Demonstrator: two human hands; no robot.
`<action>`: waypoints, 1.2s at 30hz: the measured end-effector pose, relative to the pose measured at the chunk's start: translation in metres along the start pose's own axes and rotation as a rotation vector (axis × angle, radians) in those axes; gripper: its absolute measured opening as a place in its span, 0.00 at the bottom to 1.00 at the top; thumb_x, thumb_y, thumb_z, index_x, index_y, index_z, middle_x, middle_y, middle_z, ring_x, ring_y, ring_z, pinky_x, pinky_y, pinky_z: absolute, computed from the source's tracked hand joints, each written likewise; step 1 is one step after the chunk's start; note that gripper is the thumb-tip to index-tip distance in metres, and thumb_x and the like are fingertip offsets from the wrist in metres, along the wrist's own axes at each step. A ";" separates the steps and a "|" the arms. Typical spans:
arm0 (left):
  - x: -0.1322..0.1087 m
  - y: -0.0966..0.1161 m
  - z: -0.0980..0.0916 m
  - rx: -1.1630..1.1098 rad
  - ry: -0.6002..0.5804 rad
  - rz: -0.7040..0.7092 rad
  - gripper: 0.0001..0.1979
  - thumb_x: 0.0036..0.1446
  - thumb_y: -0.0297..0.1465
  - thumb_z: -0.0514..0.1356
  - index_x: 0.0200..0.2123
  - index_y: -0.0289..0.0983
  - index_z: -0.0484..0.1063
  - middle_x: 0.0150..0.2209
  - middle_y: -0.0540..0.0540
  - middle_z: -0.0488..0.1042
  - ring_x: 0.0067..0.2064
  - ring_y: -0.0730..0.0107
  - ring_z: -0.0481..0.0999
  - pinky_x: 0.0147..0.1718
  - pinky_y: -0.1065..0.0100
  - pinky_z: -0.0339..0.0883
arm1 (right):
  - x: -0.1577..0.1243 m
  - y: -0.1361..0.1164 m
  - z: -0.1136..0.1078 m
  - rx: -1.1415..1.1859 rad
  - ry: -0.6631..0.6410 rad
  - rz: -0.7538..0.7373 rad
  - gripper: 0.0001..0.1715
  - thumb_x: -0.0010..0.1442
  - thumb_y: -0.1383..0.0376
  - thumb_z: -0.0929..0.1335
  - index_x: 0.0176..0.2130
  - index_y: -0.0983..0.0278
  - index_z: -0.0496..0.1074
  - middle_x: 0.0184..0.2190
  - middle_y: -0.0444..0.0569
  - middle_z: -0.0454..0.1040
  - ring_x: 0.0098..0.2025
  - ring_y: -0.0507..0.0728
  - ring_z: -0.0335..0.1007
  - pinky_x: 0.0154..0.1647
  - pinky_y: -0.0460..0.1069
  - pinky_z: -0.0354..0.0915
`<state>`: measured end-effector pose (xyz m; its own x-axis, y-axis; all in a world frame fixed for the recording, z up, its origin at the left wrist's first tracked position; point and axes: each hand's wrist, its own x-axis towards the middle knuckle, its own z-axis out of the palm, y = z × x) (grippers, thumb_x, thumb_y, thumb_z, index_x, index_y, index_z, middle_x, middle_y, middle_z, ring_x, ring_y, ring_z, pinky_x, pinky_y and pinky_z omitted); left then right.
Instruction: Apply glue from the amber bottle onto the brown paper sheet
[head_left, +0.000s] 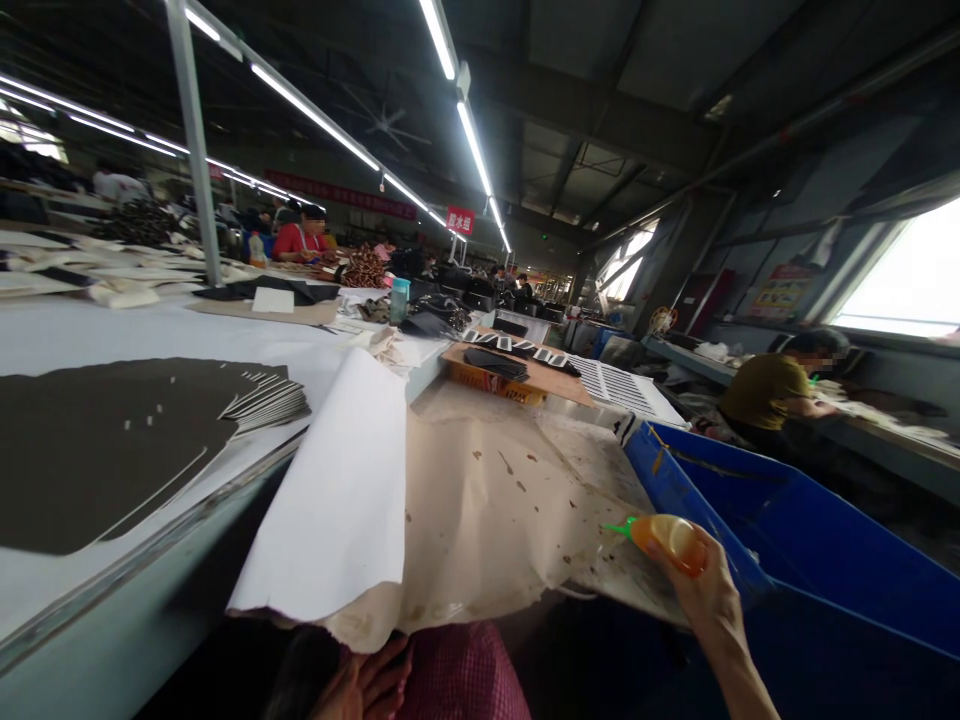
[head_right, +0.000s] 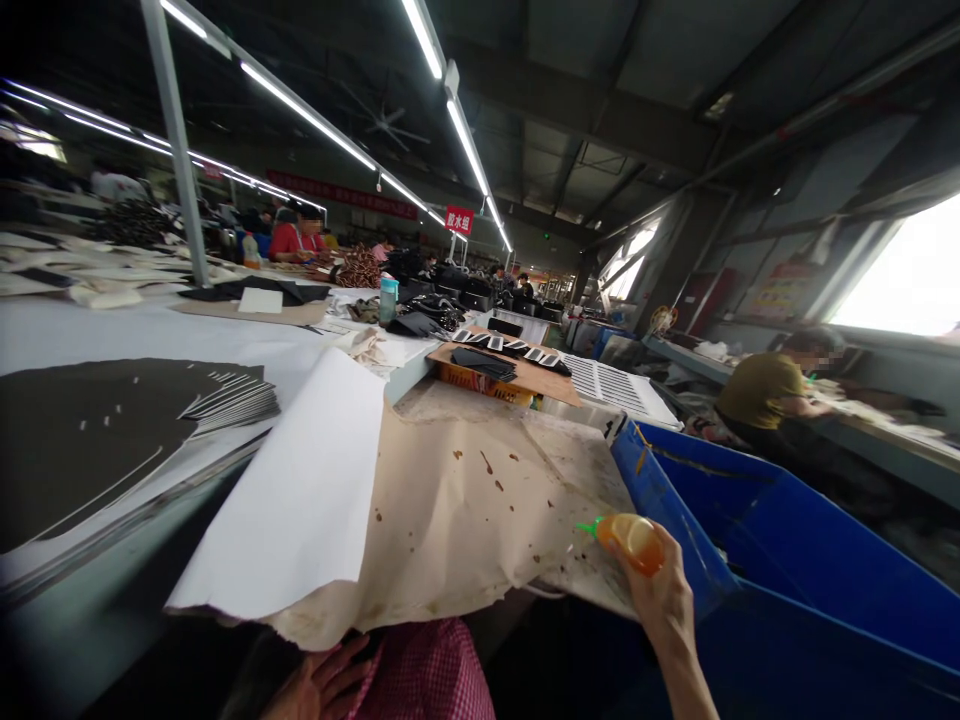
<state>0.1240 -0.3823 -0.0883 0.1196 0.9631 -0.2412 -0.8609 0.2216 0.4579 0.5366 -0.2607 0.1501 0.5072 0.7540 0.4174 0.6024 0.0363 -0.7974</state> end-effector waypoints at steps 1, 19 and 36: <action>-0.001 -0.001 0.003 0.054 0.055 0.034 0.24 0.50 0.37 0.69 0.49 0.34 0.73 0.58 0.36 0.71 0.57 0.43 0.71 0.53 0.51 0.69 | -0.003 -0.001 0.001 0.011 -0.042 -0.020 0.52 0.39 0.36 0.70 0.56 0.60 0.65 0.45 0.51 0.73 0.47 0.63 0.69 0.51 0.55 0.64; -0.006 0.006 0.001 -0.051 -0.054 -0.023 0.21 0.49 0.40 0.69 0.45 0.35 0.79 0.56 0.36 0.72 0.57 0.44 0.72 0.58 0.48 0.65 | -0.036 0.013 0.005 -0.110 -0.159 -0.008 0.53 0.40 0.33 0.68 0.56 0.61 0.64 0.40 0.52 0.74 0.42 0.65 0.71 0.47 0.56 0.66; -0.004 -0.002 0.002 0.073 -0.050 -0.026 0.21 0.53 0.41 0.66 0.47 0.37 0.78 0.59 0.37 0.70 0.57 0.46 0.72 0.52 0.52 0.70 | -0.029 0.043 -0.005 0.027 -0.155 0.245 0.63 0.36 0.31 0.70 0.59 0.65 0.61 0.47 0.56 0.73 0.51 0.67 0.69 0.56 0.57 0.65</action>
<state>0.1265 -0.3865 -0.0862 0.1679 0.9629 -0.2114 -0.8191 0.2556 0.5136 0.5509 -0.2842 0.1059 0.5345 0.8333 0.1410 0.4559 -0.1438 -0.8783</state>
